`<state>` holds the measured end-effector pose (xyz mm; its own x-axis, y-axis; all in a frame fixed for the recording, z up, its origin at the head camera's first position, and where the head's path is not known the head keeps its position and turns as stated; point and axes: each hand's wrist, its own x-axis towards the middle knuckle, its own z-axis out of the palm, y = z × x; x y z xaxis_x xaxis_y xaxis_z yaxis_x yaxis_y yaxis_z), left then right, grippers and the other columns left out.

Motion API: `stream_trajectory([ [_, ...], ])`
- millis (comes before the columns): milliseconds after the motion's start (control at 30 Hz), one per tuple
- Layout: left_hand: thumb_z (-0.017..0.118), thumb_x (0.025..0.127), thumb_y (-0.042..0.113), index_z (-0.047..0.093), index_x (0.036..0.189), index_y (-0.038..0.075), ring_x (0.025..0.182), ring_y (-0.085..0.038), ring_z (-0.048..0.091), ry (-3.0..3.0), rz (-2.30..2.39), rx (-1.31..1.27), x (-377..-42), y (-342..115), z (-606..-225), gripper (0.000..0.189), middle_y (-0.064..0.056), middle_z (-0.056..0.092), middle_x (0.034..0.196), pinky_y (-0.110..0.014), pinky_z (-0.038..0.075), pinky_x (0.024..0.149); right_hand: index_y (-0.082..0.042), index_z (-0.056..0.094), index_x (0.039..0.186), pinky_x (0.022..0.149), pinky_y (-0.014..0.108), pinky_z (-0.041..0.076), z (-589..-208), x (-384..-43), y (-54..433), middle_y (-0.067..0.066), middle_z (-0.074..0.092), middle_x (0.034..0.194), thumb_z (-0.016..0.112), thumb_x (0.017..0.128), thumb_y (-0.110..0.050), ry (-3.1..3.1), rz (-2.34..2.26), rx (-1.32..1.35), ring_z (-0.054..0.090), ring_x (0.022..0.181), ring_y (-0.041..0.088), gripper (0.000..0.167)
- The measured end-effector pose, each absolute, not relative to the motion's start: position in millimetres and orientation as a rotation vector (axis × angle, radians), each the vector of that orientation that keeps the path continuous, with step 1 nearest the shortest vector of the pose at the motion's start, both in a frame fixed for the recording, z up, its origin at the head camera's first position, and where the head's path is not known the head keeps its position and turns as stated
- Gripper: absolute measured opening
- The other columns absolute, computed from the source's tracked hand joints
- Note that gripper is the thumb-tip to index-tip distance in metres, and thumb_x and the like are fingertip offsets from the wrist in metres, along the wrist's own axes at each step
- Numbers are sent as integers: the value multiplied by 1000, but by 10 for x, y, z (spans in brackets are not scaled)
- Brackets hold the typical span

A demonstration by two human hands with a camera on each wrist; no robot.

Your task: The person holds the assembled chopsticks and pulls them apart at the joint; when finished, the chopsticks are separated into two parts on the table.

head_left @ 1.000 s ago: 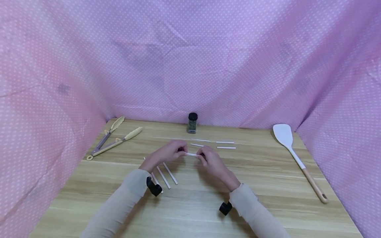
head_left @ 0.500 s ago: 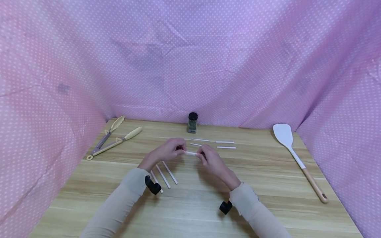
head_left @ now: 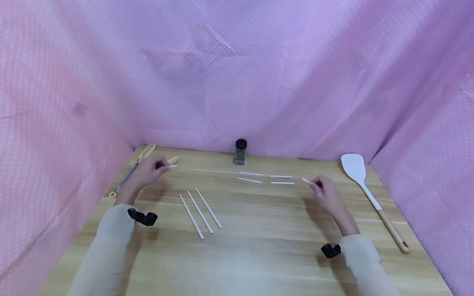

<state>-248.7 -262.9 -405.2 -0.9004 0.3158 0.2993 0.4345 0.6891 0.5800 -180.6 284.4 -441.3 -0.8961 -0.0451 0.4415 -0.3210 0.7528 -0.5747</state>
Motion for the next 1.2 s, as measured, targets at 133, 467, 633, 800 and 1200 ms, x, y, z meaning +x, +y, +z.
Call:
stream_trajectory([
  [133, 67, 86, 6, 62, 81, 5, 66, -10, 49, -2739, -982, -671, -2572, -2445, -4017, 8, -7, 60, 74, -24, 42, 60, 1, 62, 91, 57, 21, 41, -4352, -1877, 2932, 8, 58, 76, 62, 91, -7, -2586, 929, 372, 46, 64, 2, 8],
  [467, 61, 90, 6, 63, 89, 2, 74, -16, 53, -2826, -1074, -843, -2622, -1691, -4177, 5, -6, 60, 82, -30, 46, 69, 3, 67, 95, 62, 20, 42, -4413, -1924, 2877, 9, 63, 81, 63, 86, 4, -2618, 902, 444, 50, 71, 8, 10],
  [633, 58, 91, 3, 65, 99, 1, 83, -17, 57, -2872, -1007, -954, -2673, -1363, -4295, 11, -7, 63, 91, -34, 49, 76, 2, 70, 97, 64, 24, 43, -4489, -1991, 2853, 9, 65, 84, 65, 85, 4, -2635, 860, 480, 52, 73, 11, 13],
  [800, 58, 90, 0, 68, 104, 5, 89, -18, 59, -2864, -916, -1044, -2666, -1102, -4353, 18, -8, 62, 97, -33, 50, 81, 0, 72, 94, 66, 25, 47, -4565, -2034, 2843, 10, 66, 85, 69, 82, 4, -2591, 847, 527, 55, 75, 13, 13],
  [1200, 63, 88, 3, 66, 94, 4, 84, -15, 53, -2897, -981, -958, -2594, -662, -4554, 7, -5, 59, 90, -30, 47, 79, -5, 69, 91, 74, 30, 49, -4723, -2040, 2697, 8, 69, 88, 70, 84, -5, -2727, 980, 424, 60, 82, 16, 7],
])
